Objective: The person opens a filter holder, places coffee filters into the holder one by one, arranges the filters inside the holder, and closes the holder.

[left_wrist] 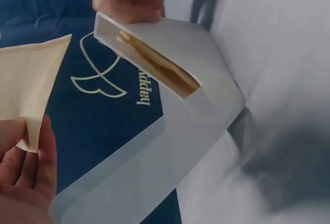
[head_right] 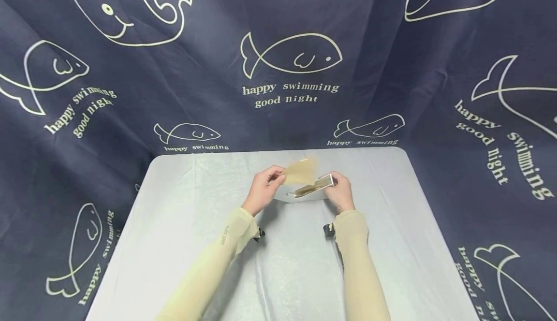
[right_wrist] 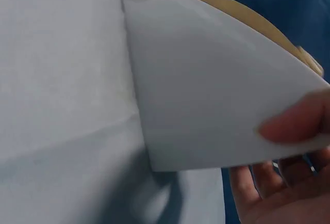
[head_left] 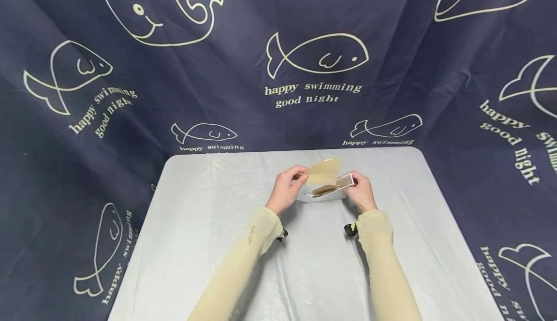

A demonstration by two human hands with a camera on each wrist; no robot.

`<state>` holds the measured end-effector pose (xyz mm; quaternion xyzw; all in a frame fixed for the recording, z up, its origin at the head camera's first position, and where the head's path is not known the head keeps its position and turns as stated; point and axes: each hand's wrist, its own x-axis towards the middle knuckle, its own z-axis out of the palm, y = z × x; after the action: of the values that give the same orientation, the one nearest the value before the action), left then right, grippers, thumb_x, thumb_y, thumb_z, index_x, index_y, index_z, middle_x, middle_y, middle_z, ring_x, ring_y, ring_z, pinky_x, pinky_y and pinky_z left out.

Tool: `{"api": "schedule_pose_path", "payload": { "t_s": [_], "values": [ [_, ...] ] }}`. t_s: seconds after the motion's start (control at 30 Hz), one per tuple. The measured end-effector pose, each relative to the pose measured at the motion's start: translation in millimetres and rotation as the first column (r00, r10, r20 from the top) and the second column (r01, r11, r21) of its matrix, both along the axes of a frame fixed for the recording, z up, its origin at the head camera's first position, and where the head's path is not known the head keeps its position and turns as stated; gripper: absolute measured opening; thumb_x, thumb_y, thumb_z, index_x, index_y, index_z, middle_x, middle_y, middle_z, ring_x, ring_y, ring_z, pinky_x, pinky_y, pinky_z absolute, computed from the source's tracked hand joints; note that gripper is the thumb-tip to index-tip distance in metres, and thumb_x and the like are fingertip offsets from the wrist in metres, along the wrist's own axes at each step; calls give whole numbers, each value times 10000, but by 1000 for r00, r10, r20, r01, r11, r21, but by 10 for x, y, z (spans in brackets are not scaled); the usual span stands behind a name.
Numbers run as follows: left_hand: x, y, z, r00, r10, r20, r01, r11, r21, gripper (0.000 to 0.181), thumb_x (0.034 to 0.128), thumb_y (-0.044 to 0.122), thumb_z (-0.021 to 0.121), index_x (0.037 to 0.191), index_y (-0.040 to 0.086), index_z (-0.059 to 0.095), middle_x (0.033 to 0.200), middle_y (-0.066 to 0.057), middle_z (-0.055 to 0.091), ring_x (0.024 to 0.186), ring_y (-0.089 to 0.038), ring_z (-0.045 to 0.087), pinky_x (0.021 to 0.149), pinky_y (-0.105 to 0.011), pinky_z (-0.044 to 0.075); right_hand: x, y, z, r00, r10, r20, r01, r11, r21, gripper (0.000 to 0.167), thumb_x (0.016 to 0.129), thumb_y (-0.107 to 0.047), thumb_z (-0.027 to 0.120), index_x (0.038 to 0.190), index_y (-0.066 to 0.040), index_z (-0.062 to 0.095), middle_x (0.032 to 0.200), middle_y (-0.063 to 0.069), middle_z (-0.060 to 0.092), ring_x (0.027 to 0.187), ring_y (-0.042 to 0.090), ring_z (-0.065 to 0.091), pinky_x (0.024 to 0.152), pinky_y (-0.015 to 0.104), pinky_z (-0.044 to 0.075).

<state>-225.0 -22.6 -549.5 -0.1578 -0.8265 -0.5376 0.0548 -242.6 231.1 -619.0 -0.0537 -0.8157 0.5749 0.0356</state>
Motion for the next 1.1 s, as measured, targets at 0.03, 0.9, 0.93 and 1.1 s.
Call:
{"api": "schedule_pose_path", "payload": {
  "t_s": [0.03,0.9,0.93,1.1],
  "values": [
    [0,25,1,1000,1,-4,-2,1000,-12,140,1026,152,651,1113,93,743,971,-60,768,930,-190,712,849,-277,573,-2,-12,-9,1000,-8,-10,8,1000,8,310,730,136,620,1009,54,728,791,-10,691,729,67,553,664,194,450],
    [97,529,-276,994,102,-48,-109,979,-173,145,1026,118,640,1117,138,751,1051,3,790,941,-133,731,853,-263,576,95,-145,-81,985,-163,-64,167,983,79,258,680,126,502,866,40,658,806,181,627,779,253,482,680,238,371],
    [100,532,-290,993,101,-56,-110,975,-192,146,1027,119,640,1120,138,751,1057,2,790,942,-137,733,854,-273,577,101,-147,-80,985,-164,-61,168,983,77,263,680,127,499,871,40,658,808,179,625,780,251,480,680,236,370],
    [112,539,-343,992,88,-91,-110,954,-280,148,1016,123,652,1121,149,752,1061,-9,790,929,-175,734,856,-334,570,116,-149,-98,985,-168,-50,171,982,76,305,698,126,512,932,39,687,855,186,661,798,239,502,704,216,382]
  ]
}}
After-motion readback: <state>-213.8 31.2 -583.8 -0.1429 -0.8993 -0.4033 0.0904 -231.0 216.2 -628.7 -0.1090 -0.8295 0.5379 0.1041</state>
